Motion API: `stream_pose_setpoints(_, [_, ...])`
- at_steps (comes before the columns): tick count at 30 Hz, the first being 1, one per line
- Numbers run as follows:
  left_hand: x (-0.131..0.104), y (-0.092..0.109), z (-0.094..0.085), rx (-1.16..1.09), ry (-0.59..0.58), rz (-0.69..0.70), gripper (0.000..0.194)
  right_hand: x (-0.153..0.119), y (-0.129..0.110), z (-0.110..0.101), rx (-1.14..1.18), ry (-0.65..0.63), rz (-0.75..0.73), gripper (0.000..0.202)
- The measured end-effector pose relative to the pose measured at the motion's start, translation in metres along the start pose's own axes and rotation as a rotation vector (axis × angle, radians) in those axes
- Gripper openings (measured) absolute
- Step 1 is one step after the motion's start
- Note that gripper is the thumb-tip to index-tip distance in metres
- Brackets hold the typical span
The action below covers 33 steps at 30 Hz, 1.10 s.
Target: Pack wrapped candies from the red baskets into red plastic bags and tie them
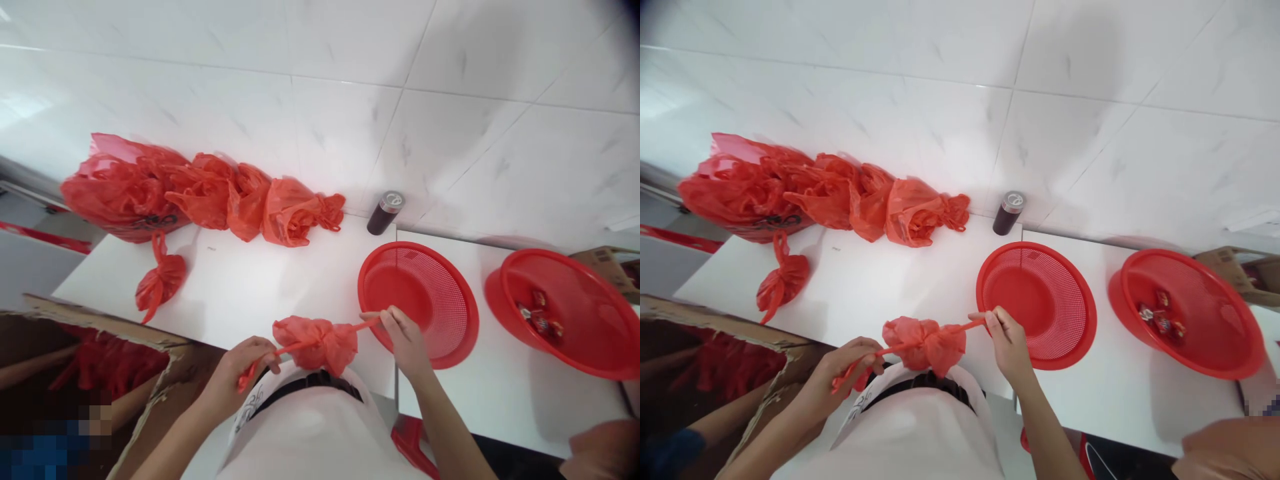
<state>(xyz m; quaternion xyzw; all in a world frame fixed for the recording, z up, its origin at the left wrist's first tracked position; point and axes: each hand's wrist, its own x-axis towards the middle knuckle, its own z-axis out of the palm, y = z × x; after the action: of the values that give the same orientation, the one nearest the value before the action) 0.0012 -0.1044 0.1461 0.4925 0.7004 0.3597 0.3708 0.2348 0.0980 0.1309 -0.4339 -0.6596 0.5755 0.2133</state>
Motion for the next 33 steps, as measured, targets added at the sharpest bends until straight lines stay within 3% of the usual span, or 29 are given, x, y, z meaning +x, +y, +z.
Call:
stream_pose_setpoints(4, [-0.001, 0.019, -0.001, -0.101, 0.017, -0.06, 0.032, 0.006, 0.001, -0.005, 0.032, 0.058, -0.006, 0.036])
stream_pose_setpoints(6, [0.0, 0.034, 0.001, -0.162, -0.051, -0.034, 0.033, 0.004, -0.002, 0.003, 0.07, 0.022, -0.043, 0.028])
stream_pose_setpoints(8, [0.0, 0.048, 0.004, -0.231, -0.156, 0.026, 0.034, -0.002, -0.006, 0.013, 0.071, -0.114, -0.058, 0.02])
stream_pose_setpoints(10, [0.001, 0.055, 0.008, -0.273, -0.203, 0.108, 0.034, -0.012, -0.009, 0.024, 0.021, -0.301, -0.026, 0.033])
stream_pose_setpoints(12, [0.003, 0.054, 0.014, -0.259, -0.168, 0.148, 0.034, -0.022, -0.01, 0.032, -0.04, -0.447, 0.021, 0.046])
stream_pose_setpoints(14, [0.007, 0.045, 0.022, -0.181, -0.119, 0.138, 0.035, -0.03, -0.009, 0.039, -0.088, -0.497, 0.032, 0.043])
stream_pose_setpoints(19, [0.015, 0.017, 0.042, -0.005, -0.053, 0.001, 0.035, -0.031, 0.001, 0.046, -0.113, -0.481, -0.072, 0.019])
stream_pose_setpoints(22, [0.016, 0.009, 0.047, 0.03, -0.057, -0.051, 0.037, -0.027, 0.009, 0.049, -0.087, -0.41, -0.076, 0.023])
stream_pose_setpoints(28, [0.019, 0.002, 0.047, -0.013, -0.073, -0.19, 0.041, -0.025, 0.032, 0.053, -0.132, -0.153, -0.029, 0.036])
stream_pose_setpoints(33, [0.018, -0.009, 0.049, 0.014, -0.093, -0.208, 0.041, -0.028, 0.045, 0.049, -0.225, -0.073, -0.049, 0.032])
